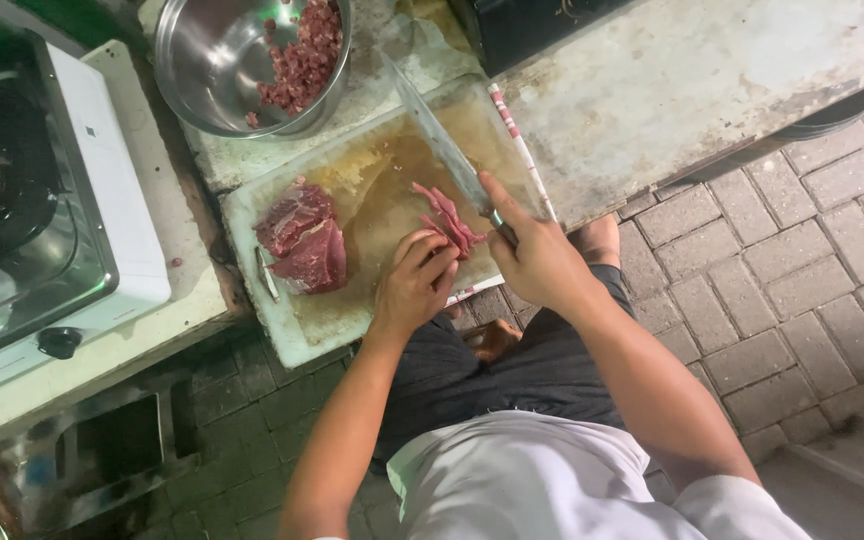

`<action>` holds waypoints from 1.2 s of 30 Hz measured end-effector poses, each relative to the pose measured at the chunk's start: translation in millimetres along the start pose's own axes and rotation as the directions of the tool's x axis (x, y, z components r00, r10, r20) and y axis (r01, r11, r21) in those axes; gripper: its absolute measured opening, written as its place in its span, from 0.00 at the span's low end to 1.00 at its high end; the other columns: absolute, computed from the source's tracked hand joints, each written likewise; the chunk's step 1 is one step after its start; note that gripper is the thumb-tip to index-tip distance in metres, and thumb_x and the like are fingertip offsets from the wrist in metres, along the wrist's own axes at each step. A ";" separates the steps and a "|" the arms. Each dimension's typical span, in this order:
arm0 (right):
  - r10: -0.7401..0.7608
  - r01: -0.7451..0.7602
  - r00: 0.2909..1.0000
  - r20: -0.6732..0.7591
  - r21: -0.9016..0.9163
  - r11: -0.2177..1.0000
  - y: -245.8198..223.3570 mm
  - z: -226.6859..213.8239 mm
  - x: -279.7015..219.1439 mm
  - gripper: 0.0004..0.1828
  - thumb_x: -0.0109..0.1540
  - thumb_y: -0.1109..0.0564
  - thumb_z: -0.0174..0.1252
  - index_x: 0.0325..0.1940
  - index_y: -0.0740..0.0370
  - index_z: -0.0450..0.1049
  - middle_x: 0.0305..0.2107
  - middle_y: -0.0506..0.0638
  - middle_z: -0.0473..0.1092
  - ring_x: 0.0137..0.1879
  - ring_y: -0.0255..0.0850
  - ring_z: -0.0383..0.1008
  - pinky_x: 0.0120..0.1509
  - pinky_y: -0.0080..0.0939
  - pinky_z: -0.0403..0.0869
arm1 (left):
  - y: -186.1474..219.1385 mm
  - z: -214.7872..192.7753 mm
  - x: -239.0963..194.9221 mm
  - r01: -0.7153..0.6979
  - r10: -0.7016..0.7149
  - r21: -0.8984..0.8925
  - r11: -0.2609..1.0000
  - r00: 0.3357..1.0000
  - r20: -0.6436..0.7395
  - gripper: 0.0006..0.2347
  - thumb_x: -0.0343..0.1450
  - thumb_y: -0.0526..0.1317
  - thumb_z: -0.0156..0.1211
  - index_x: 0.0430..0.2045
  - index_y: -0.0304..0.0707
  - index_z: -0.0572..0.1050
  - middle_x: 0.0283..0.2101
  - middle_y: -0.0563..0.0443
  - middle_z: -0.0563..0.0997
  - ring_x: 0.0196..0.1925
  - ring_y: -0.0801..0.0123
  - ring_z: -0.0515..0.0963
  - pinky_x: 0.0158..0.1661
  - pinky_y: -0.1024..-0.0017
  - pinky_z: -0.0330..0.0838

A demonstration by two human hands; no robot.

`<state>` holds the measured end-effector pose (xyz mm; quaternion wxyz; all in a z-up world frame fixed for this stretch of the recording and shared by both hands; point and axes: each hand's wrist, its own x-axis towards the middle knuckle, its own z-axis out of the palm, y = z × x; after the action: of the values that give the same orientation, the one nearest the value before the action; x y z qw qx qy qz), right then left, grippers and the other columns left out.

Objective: The person cuts a large piece of raw meat into thin strips and then into smaller pieces on a cutting board using a knife. The cut pieces are placed into a metal bowl.

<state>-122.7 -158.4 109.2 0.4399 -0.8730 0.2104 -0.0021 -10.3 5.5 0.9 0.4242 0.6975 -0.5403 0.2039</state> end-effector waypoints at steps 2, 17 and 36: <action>-0.020 0.019 1.000 -0.020 -0.016 1.000 -6.6 -7.6 -8.4 0.37 0.61 0.55 0.48 0.76 0.42 0.51 0.44 0.67 0.74 0.47 0.67 0.75 0.50 0.63 0.75 | 1.1 1.3 -0.4 0.000 0.000 0.003 1.000 1.000 -0.011 0.03 0.68 0.34 0.63 0.31 0.36 0.80 0.36 0.45 0.79 0.42 0.51 0.80 0.43 0.64 0.80; -0.060 0.074 0.997 0.053 -0.317 0.946 36.0 21.9 -84.4 0.37 0.57 0.58 0.52 0.72 0.46 0.59 0.25 0.52 0.75 0.21 0.54 0.77 0.21 0.51 0.76 | -1.6 4.8 2.8 0.042 -0.042 0.061 0.997 0.999 -0.010 0.01 0.68 0.35 0.63 0.28 0.39 0.79 0.36 0.49 0.78 0.41 0.56 0.80 0.44 0.66 0.80; 0.262 -0.029 0.855 0.448 -0.463 0.886 33.6 34.2 -42.0 0.44 0.57 0.58 0.49 0.77 0.41 0.44 0.30 0.52 0.62 0.19 0.67 0.69 0.22 0.65 0.68 | -15.0 -18.1 28.3 0.200 -0.152 -0.134 0.971 0.940 0.305 0.05 0.72 0.30 0.58 0.25 0.27 0.76 0.35 0.43 0.77 0.42 0.54 0.76 0.51 0.62 0.75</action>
<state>-166.8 -134.2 70.0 0.2691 -0.9009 0.1519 0.3048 16.1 4.6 26.4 0.4116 0.7285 -0.5474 0.0149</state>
